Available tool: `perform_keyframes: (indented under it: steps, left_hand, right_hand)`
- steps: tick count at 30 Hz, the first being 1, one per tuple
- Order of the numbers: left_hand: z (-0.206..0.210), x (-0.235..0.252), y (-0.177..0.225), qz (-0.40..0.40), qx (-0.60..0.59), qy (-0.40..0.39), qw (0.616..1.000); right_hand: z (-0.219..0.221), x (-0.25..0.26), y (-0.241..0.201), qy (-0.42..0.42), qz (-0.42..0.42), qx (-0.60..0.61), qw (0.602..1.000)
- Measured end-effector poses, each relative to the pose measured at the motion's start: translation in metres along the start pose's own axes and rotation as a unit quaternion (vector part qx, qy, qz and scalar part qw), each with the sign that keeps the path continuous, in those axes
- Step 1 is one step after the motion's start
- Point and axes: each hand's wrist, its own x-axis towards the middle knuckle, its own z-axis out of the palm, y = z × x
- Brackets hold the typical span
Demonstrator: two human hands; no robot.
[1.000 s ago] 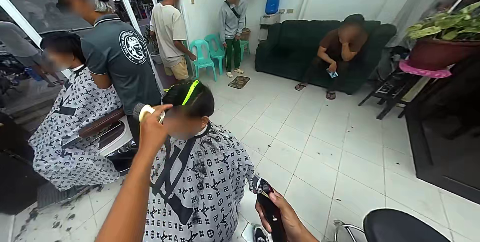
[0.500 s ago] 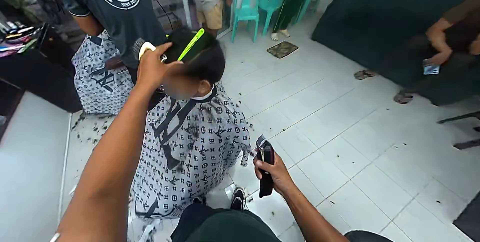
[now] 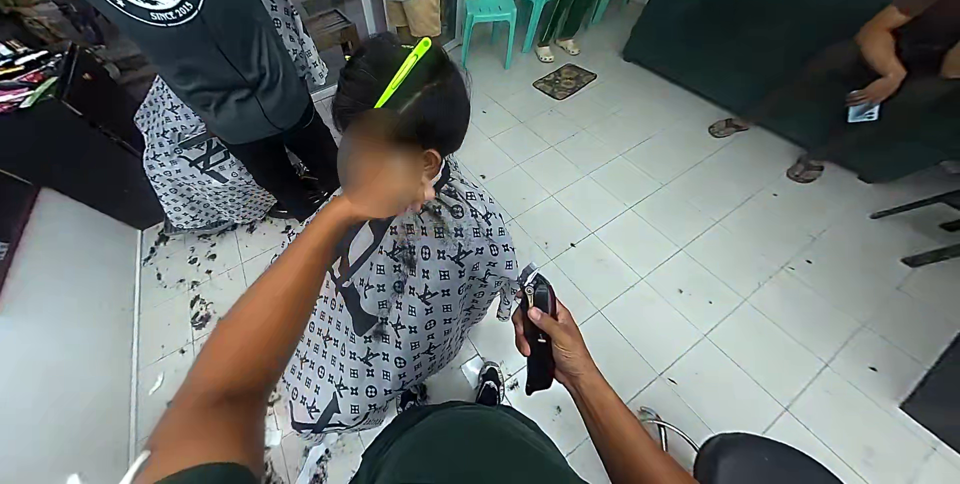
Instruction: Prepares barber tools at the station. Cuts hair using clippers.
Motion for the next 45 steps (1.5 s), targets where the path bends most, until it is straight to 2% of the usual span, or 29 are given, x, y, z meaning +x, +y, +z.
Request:
perform_keyframes:
  steps: [1,2,3,5,6,7,9,10,11,14,17,19,21,23,25,28,31,35,39,45]
  left_hand:
    - [-0.002,0.001,-0.005,-0.036,0.046,-0.072,0.996]
    - [-0.003,0.000,-0.009,-0.042,0.066,-0.101,0.992]
    - [-0.006,-0.002,-0.008,-0.025,0.042,-0.087,0.995]
    - [-0.011,-0.003,0.001,0.043,-0.051,0.016,0.998]
    - [-0.013,0.001,0.003,0.058,-0.063,0.042,0.995]
    - [-0.014,0.004,0.004,0.043,-0.029,0.025,0.998]
    - [-0.009,0.010,0.004,-0.010,0.085,-0.076,0.993]
    - [-0.005,0.011,0.004,-0.014,0.117,-0.103,0.988]
    - [-0.004,0.010,0.007,0.000,0.112,-0.092,0.989]
    - [-0.007,0.010,0.015,0.031,0.015,0.017,0.999]
    - [-0.004,0.015,0.010,-0.022,0.049,-0.071,0.996]
    - [-0.004,0.013,0.012,0.015,0.008,-0.042,0.999]
    - [-0.005,0.012,0.013,0.045,-0.097,0.019,0.994]
    - [-0.001,0.006,0.007,-0.015,-0.104,0.000,0.994]
    - [0.015,-0.011,-0.006,-0.089,-0.051,-0.042,0.994]
    - [0.063,-0.054,-0.048,-0.131,-0.055,-0.013,0.990]
    - [0.114,-0.102,-0.076,-0.182,-0.147,0.040,0.971]
    - [0.163,-0.151,-0.092,-0.240,-0.189,0.082,0.949]
    - [0.186,-0.181,-0.107,-0.266,-0.196,0.086,0.940]
    - [0.194,-0.192,-0.113,-0.274,-0.212,0.114,0.931]
  right_hand:
    - [0.002,-0.001,0.003,-0.001,0.003,0.009,1.000]
    - [0.003,-0.002,0.006,-0.001,0.006,0.016,1.000]
    - [0.004,-0.002,0.009,0.000,0.009,0.022,1.000]
    - [0.005,0.000,0.014,0.000,0.018,0.035,0.999]
    - [0.005,0.001,0.015,-0.002,0.026,0.041,0.999]
    - [0.006,0.001,0.016,-0.004,0.034,0.045,0.998]
    - [0.008,0.001,0.013,-0.009,0.042,0.038,0.998]
    - [0.010,0.002,0.011,-0.010,0.040,0.034,0.999]
    - [0.011,0.005,0.009,-0.016,0.037,0.025,0.999]
    - [0.019,0.012,0.005,-0.015,0.032,0.009,0.999]
    - [0.024,0.015,0.002,0.003,0.041,0.008,0.999]
    - [0.026,0.022,-0.005,0.004,0.026,-0.027,0.999]
    - [0.036,0.029,-0.018,-0.003,0.023,-0.112,0.993]
    - [0.055,0.038,-0.033,-0.022,0.023,-0.190,0.981]
    - [0.080,0.055,-0.041,-0.017,-0.023,-0.213,0.977]
    - [0.117,0.092,-0.044,-0.048,-0.090,-0.218,0.971]
    - [0.153,0.124,-0.045,-0.096,-0.063,-0.281,0.953]
    - [0.183,0.159,-0.031,-0.105,0.002,-0.223,0.969]
    - [0.189,0.164,-0.026,-0.124,0.019,-0.183,0.975]
    - [0.189,0.168,-0.023,-0.116,0.033,-0.155,0.981]
